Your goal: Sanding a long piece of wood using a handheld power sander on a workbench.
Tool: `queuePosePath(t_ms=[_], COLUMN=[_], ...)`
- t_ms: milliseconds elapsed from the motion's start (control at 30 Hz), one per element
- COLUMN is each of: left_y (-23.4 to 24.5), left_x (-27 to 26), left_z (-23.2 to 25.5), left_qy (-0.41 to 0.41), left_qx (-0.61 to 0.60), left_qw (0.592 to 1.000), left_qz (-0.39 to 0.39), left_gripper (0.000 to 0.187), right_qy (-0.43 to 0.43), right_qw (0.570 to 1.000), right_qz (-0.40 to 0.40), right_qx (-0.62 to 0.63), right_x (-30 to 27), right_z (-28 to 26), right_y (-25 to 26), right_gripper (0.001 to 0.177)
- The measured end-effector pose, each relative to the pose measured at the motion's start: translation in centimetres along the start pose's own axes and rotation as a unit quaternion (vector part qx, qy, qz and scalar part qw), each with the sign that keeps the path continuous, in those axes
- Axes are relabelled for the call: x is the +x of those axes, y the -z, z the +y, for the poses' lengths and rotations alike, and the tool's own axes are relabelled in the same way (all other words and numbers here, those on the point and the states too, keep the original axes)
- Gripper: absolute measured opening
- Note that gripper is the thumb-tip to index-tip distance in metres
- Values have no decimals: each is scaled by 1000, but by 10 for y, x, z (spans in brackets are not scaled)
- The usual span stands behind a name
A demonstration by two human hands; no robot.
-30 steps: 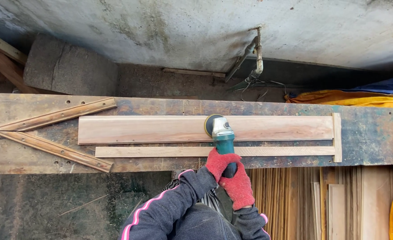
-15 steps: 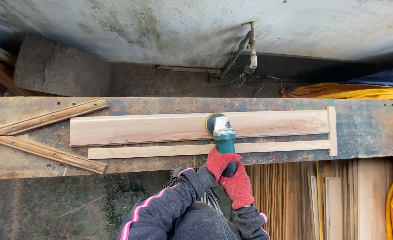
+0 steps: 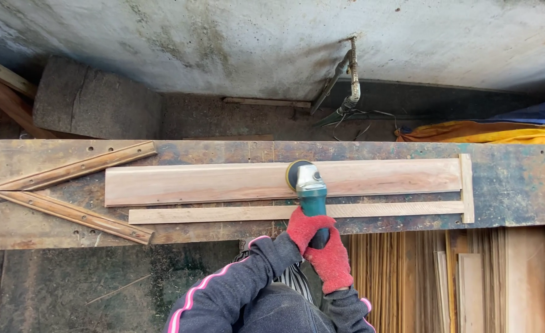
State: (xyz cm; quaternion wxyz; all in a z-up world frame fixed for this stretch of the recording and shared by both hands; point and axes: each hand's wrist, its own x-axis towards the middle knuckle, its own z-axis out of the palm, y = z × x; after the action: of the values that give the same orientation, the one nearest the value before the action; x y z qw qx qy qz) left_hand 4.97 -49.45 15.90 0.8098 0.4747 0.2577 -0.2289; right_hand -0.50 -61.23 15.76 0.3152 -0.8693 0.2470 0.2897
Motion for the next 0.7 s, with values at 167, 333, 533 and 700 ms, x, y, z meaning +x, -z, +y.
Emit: queuePosePath(t_ms=[167, 333, 533, 700], left_y=[-14, 8, 9, -27], left_x=[0, -1, -11, -3], left_z=[-3, -9, -10, -24], left_qy=[23, -6, 4, -7], left_qx=[-3, -6, 13, 26], left_qw=[999, 1000, 999, 1000], left_qz=[-21, 13, 29, 0], left_gripper=[51, 45, 51, 41], right_qy=[-8, 2, 8, 0], right_qw=[999, 1000, 999, 1000], right_qz=[24, -11, -10, 18], right_qx=[25, -1, -37, 16], right_x=[-2, -9, -11, -1], right_z=[10, -10, -1, 34], right_y=[10, 3, -1, 15], right_gripper=[96, 100, 99, 98])
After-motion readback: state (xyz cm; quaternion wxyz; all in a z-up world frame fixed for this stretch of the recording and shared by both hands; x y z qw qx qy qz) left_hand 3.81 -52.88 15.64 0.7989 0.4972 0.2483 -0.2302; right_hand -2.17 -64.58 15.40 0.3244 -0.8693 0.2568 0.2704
